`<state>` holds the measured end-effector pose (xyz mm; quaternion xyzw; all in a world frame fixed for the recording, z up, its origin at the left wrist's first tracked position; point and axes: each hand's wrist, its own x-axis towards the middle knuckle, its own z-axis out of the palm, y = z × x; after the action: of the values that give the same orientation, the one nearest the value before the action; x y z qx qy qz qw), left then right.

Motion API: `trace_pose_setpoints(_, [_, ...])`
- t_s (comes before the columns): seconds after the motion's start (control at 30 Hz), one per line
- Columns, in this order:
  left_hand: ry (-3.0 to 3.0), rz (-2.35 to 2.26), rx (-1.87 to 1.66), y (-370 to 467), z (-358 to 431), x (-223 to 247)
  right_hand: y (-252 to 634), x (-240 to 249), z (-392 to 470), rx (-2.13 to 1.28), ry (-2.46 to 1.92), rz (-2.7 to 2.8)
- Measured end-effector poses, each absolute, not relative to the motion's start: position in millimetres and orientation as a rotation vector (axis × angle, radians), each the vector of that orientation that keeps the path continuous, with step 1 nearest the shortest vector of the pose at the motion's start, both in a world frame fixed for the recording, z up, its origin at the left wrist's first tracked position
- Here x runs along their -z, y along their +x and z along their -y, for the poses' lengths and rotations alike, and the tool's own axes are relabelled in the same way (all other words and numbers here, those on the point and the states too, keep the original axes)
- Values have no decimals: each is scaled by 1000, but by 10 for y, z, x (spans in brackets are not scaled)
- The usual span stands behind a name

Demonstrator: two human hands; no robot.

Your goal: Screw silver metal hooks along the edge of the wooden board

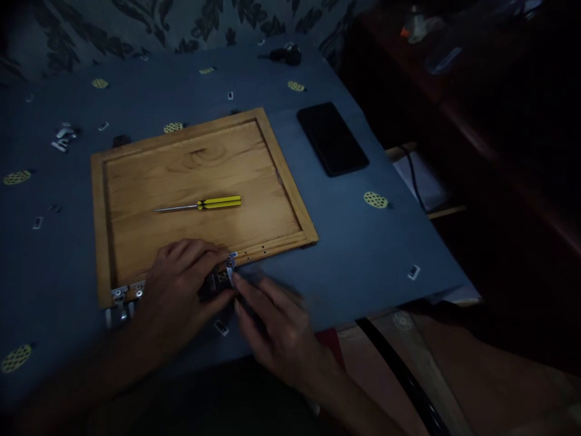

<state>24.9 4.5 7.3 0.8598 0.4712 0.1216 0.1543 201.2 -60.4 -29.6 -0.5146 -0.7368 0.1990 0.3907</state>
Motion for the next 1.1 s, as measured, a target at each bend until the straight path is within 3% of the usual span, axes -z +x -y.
trace_pose_setpoints(1.1, [2433, -1334, -396, 240, -57, -59, 2067, 187, 616, -509, -1306, 1882])
